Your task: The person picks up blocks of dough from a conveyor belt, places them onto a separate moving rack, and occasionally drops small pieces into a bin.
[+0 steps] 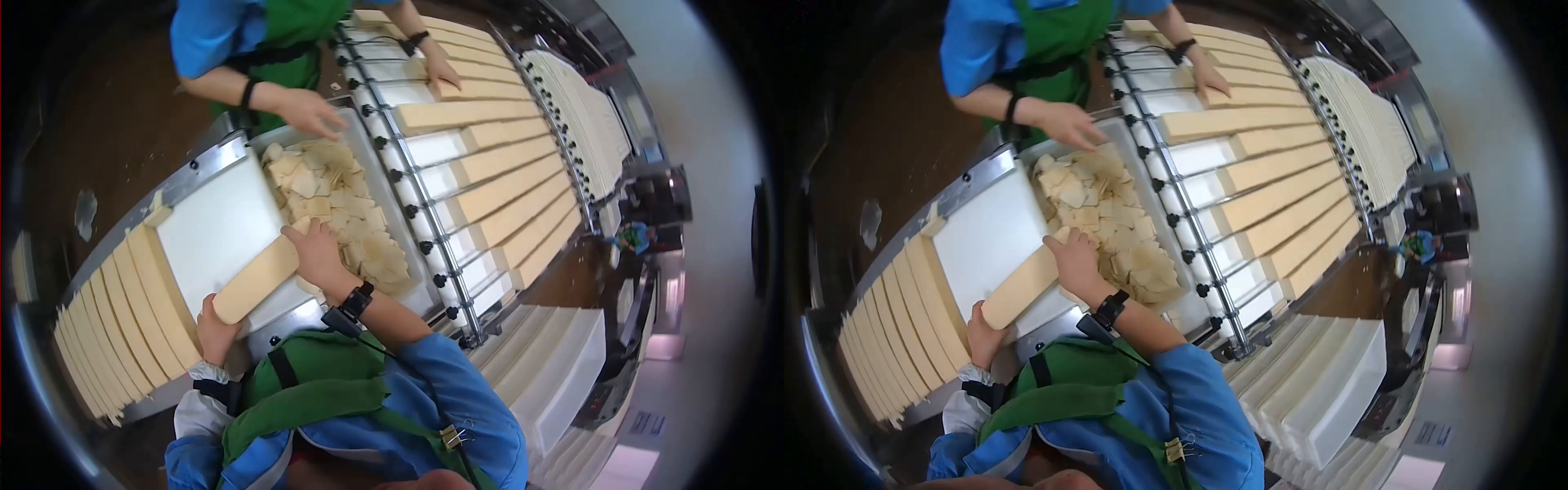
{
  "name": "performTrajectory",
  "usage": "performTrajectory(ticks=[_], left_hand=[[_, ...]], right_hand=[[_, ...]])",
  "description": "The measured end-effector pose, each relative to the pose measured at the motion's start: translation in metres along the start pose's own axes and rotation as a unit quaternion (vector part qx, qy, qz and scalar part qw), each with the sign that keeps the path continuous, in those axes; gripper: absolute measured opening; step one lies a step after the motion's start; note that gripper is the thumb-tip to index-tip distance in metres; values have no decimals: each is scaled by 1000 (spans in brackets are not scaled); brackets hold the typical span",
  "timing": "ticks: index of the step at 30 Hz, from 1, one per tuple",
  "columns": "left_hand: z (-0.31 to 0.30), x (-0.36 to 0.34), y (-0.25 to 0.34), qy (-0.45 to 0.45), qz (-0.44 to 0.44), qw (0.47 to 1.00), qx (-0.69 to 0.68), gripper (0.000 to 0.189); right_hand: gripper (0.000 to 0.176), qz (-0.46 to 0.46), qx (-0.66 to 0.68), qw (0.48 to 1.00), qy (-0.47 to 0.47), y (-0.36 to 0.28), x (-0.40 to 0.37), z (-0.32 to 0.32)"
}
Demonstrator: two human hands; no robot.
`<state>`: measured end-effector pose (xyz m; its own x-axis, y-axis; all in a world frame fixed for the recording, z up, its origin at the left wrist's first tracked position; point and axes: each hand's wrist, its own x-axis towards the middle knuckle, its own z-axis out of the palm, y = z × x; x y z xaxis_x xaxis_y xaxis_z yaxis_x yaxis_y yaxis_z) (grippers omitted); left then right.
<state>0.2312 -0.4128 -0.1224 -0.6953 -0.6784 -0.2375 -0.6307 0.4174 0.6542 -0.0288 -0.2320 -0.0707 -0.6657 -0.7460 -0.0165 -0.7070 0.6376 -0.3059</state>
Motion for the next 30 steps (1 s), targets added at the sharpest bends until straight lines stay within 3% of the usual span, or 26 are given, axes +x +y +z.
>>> performTrajectory(ticks=[3,7,11,14,17,19,21,22,24,25,26,30], left_hand=[[10,14,64,16,79,996,-47,68],[35,49,189,33,154,986,-46,68],[73,89,290,36,207,977,-36,78],[100,119,348,23,224,974,-22,83],[112,142,387,-2,240,971,7,88],[124,158,400,10,282,959,14,93],[131,165,417,7,290,957,11,95],[131,162,431,-2,275,961,1,94],[144,167,444,-25,229,972,-53,93],[159,176,443,-38,198,975,-97,93],[173,183,440,-49,166,975,-140,94],[207,189,433,0,147,980,-132,85]], right_hand=[[57,29,-4,998,54,39,-6,-51],[62,30,19,990,135,144,8,-130],[79,98,-15,990,102,249,44,-193],[89,74,68,993,58,337,74,-205],[95,202,351,914,2,387,93,-210],[103,256,346,902,-22,410,102,-207],[102,323,318,890,-52,422,109,-199],[95,321,261,909,-41,426,108,-188],[90,259,21,956,137,429,102,-155],[88,217,-101,945,222,420,97,-148],[68,182,-124,944,244,410,90,-141],[47,119,46,958,257,331,60,-160]])
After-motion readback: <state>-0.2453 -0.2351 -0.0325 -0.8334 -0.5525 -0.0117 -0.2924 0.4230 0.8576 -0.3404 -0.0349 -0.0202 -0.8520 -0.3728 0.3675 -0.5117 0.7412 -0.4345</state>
